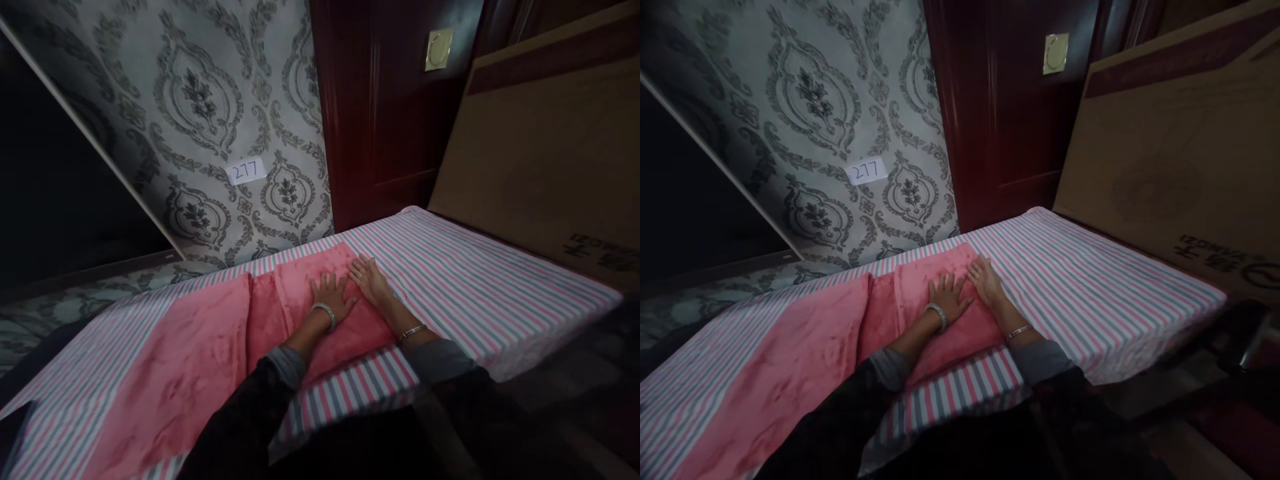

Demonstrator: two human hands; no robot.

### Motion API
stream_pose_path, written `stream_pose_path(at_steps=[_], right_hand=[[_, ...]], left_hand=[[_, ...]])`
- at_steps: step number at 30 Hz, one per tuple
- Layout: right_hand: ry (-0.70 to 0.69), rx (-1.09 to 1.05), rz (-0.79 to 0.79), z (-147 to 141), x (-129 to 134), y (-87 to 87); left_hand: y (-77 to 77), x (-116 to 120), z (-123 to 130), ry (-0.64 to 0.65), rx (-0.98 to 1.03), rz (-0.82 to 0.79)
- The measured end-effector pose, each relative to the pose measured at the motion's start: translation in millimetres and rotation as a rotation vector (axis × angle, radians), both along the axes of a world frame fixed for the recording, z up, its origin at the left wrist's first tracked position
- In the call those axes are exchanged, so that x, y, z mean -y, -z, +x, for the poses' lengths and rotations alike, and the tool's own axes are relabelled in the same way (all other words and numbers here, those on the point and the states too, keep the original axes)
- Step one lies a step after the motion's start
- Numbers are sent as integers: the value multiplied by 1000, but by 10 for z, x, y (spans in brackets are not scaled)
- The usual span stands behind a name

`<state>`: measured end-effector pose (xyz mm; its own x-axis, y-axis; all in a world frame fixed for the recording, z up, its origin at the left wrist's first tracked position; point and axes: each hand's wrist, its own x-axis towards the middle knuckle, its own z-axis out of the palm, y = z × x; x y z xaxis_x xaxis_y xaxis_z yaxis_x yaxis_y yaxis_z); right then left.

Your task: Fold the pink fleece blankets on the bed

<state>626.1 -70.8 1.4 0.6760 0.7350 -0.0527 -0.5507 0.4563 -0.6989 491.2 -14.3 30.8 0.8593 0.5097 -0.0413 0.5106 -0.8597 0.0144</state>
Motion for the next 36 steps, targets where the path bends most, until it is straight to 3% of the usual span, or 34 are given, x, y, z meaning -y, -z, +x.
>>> stream_pose_path(at_steps=[5,9,11,15,19,22,25,29,36], right_hand=[[-57,373,-163,43,40,-1],[-78,711,-330,17,63,-11],[-70,773,-371,-1,67,-61],[-54,676,-391,18,149,-269],[21,533,-323,24,405,-393],[12,627,-291,-73,585,-269],[7,706,-361,-200,668,-57],[14,630,-300,-256,682,95],[26,557,-267,-226,646,96]], left_hand=[[-95,-198,-363,-120,-61,-12],[-145,-359,-690,-145,-108,22],[-182,-411,-793,-148,-121,28],[-342,-330,-837,-169,-112,0],[-432,114,-689,-76,-25,24],[-316,524,-525,111,3,-23],[-140,759,-434,158,-33,-80],[-29,749,-516,140,-66,-106],[-33,623,-1002,40,-86,3]])
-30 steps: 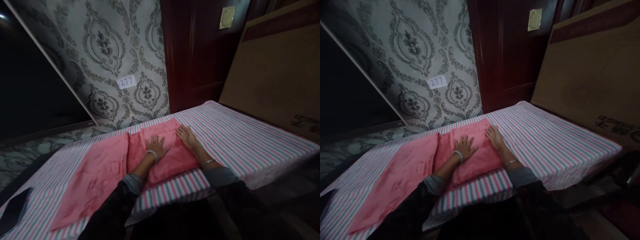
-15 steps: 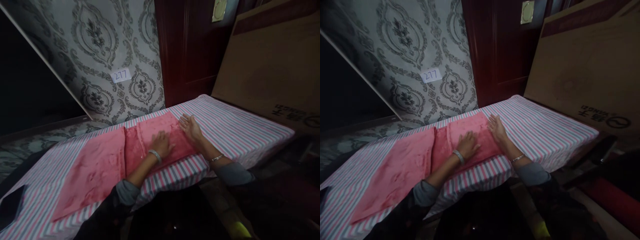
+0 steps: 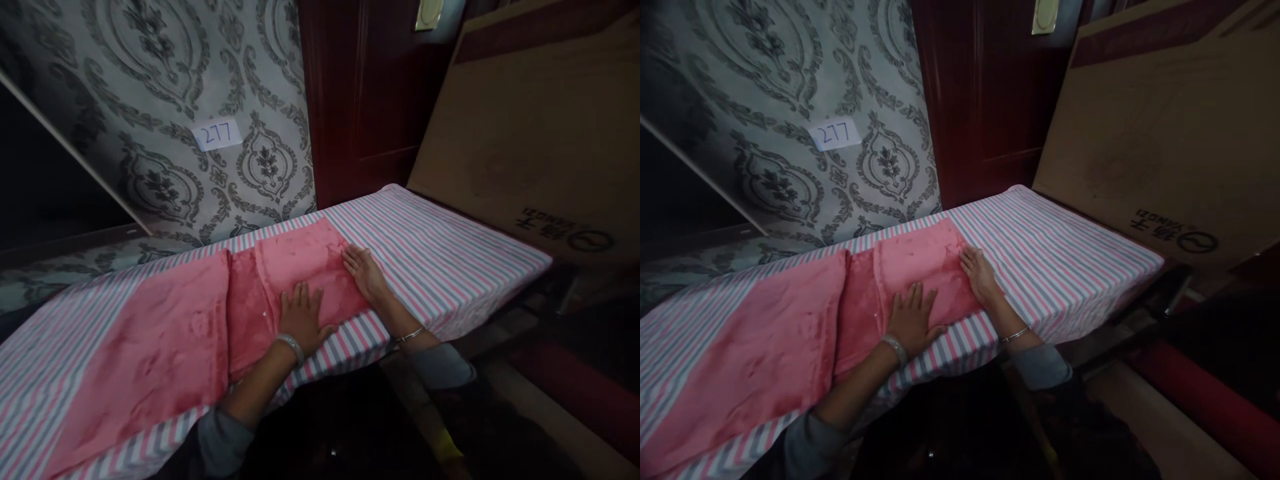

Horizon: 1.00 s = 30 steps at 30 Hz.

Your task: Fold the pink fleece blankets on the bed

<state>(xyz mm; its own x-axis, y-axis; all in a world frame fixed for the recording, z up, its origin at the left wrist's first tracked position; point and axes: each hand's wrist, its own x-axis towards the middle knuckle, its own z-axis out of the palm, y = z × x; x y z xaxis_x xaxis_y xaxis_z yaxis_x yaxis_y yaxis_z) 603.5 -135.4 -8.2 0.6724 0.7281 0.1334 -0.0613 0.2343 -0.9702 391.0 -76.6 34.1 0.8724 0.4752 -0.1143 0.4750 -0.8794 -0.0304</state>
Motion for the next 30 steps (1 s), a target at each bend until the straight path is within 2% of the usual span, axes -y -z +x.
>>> stream_pose_path(at_steps=[3,8,11,13,16,18,20,22,24,30], right_hand=[[12,-43,51,-23,-27,17],[11,-115,135,-81,-49,1],[-8,-25,143,55,73,-58],[119,218,2,301,287,-116],[479,568,-359,805,831,-208],[651,619,-539,1111,1265,-248],[760,624,-711,1335,1656,-252],[825,631,-881,1486,1949,-222],[848,643,-1023,1601,2131,-178],[852,686,-1268,1925,2246,-106]], left_hand=[[28,-34,-215,-29,11,96],[123,-158,-452,45,126,202],[220,-264,-536,99,244,211],[296,-338,-571,135,313,210],[400,-428,-584,169,412,215],[442,-455,-573,181,453,220],[450,-454,-560,178,460,222],[431,-436,-553,170,444,212],[402,-417,-552,161,417,195],[371,-390,-564,158,376,182]])
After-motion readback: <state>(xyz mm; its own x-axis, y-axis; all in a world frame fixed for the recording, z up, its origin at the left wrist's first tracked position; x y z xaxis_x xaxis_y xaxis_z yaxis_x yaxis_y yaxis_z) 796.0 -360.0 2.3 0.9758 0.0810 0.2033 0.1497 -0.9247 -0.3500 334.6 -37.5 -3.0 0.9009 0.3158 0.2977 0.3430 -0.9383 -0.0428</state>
